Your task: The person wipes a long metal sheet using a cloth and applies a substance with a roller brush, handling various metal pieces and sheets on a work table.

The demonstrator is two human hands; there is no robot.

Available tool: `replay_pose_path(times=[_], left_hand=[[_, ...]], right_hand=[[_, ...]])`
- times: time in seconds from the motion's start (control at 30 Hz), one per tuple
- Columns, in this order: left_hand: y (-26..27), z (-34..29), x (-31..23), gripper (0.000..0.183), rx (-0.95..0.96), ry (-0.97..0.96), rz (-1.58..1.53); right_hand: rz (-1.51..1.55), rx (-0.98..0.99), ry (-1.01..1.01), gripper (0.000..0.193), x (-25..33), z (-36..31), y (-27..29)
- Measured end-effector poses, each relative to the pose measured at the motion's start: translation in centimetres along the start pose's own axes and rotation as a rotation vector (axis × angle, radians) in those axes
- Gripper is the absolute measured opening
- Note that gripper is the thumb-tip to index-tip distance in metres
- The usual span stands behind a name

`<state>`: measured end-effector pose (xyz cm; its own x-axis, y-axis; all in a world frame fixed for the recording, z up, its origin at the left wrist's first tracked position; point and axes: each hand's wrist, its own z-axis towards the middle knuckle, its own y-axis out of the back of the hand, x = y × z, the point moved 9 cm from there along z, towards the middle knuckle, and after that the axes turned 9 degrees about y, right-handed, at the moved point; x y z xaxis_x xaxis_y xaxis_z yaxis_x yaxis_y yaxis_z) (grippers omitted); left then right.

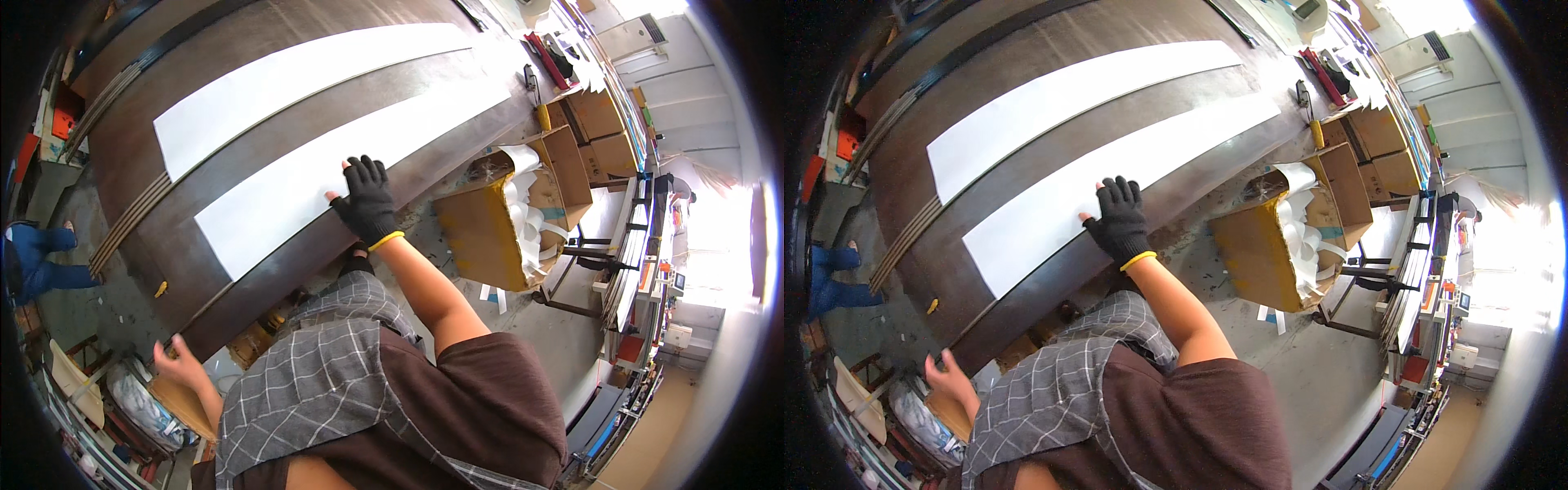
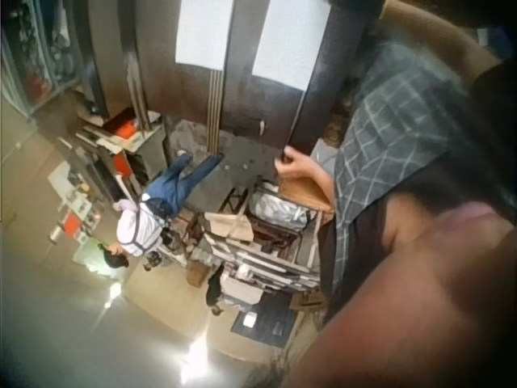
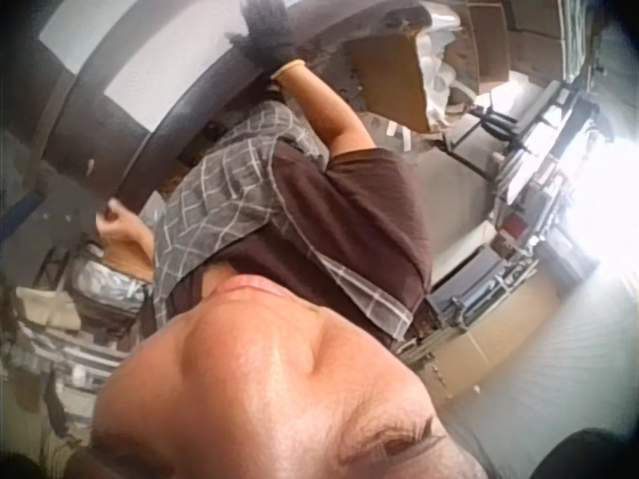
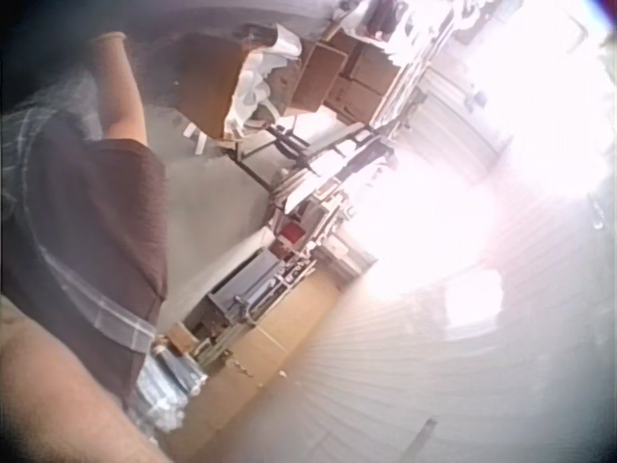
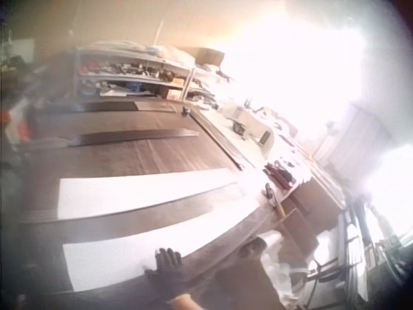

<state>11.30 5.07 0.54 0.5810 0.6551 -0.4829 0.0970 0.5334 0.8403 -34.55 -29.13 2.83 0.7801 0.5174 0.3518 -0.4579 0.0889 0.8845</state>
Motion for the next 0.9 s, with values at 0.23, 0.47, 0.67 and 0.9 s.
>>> replay_pose_path(times=[0.23,0.47,0.67,0.9], left_hand=[[-6.0,-1.4,-11.7,0.022,0.349,-0.408,0.450],[-7.3,-0.6,-12.8,0.023,0.547,-0.307,0.604],[-7.8,-1.0,-10.5,0.024,0.648,-0.248,0.696],[-9.7,-2.5,-22.0,0.025,0.528,-0.460,0.378]], right_hand=[[-0.243,0.097,-0.097,0.086,-20.2,1.7,-0.1],[-0.497,0.077,-0.326,0.081,-54.9,4.6,7.9],[-0.520,0.154,-0.268,0.081,-57.2,7.6,9.9],[-0.235,0.178,0.294,0.081,-29.3,3.6,3.1]])
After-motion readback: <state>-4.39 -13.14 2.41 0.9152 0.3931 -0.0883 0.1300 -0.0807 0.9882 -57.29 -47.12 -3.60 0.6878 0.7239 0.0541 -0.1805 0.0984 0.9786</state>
